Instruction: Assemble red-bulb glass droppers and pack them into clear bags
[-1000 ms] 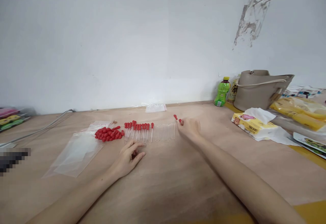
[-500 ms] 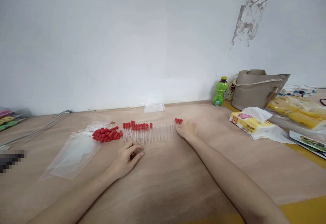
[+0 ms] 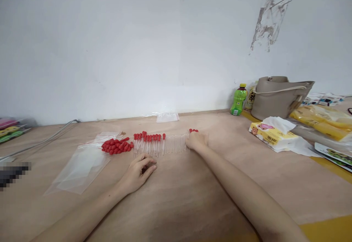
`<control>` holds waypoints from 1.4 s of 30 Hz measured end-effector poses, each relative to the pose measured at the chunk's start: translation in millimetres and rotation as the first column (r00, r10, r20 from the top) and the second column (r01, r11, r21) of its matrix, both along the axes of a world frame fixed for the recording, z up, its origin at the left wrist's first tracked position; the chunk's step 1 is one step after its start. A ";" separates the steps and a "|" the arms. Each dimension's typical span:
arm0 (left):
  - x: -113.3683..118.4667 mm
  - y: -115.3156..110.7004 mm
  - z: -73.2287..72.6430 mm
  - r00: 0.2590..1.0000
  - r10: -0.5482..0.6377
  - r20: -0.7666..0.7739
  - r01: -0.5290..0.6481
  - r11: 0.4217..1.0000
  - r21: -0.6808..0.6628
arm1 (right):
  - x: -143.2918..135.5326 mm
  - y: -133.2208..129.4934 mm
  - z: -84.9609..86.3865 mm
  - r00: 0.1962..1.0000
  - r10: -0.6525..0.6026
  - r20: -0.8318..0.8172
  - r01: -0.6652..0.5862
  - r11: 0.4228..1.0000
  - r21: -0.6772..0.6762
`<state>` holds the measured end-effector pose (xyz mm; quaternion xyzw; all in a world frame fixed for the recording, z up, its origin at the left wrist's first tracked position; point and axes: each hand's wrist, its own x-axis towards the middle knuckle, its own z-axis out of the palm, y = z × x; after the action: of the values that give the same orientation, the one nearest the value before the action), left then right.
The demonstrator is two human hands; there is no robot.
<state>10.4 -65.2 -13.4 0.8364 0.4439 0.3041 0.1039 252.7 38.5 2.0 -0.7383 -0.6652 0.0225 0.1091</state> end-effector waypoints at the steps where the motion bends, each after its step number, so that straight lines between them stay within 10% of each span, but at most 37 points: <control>1: 0.6 -0.5 -0.2 1.000 0.000 -0.001 0.000 1.000 0.002 | -0.6 1.6 0.5 1.000 0.002 0.000 -0.002 1.000 -0.010; 7: -5.2 2.6 2.0 0.992 0.118 -0.046 -0.109 0.981 0.158 | -6.8 -3.2 11.0 0.998 0.055 0.005 -0.055 0.998 -0.002; 12: -47.0 21.0 22.9 0.847 0.515 -0.133 -0.415 0.797 0.439 | -12.7 -30.7 15.1 0.982 0.189 0.026 -0.190 0.965 0.182; 17: -89.2 29.3 38.0 0.686 0.696 -0.214 -0.578 0.699 0.421 | -11.7 -59.7 -5.9 0.844 0.529 0.088 -0.501 0.719 0.481; 22: -101.0 31.8 34.6 0.692 0.661 -0.292 -0.519 0.736 0.434 | -8.9 -72.6 -28.7 0.725 0.684 0.076 -0.598 0.572 0.562; 30: -108.5 45.2 25.5 0.781 0.537 -0.318 -0.366 0.807 0.465 | -8.4 -72.0 -32.3 0.719 0.694 0.045 -0.576 0.558 0.597; 38: -90.8 38.8 29.5 0.827 0.555 0.091 -0.535 0.726 0.432 | -8.5 -68.9 -35.0 0.720 0.693 0.045 -0.561 0.541 0.626; 42: -55.3 17.2 29.8 0.937 0.295 0.186 -0.334 0.912 0.240 | -6.5 -71.0 -32.0 0.706 0.708 0.021 -0.563 0.543 0.623</control>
<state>-44.9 -48.0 16.4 0.7357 0.5192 0.4341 -0.0283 246.2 -32.5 -29.9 -0.3637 -0.8426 -0.0594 0.3927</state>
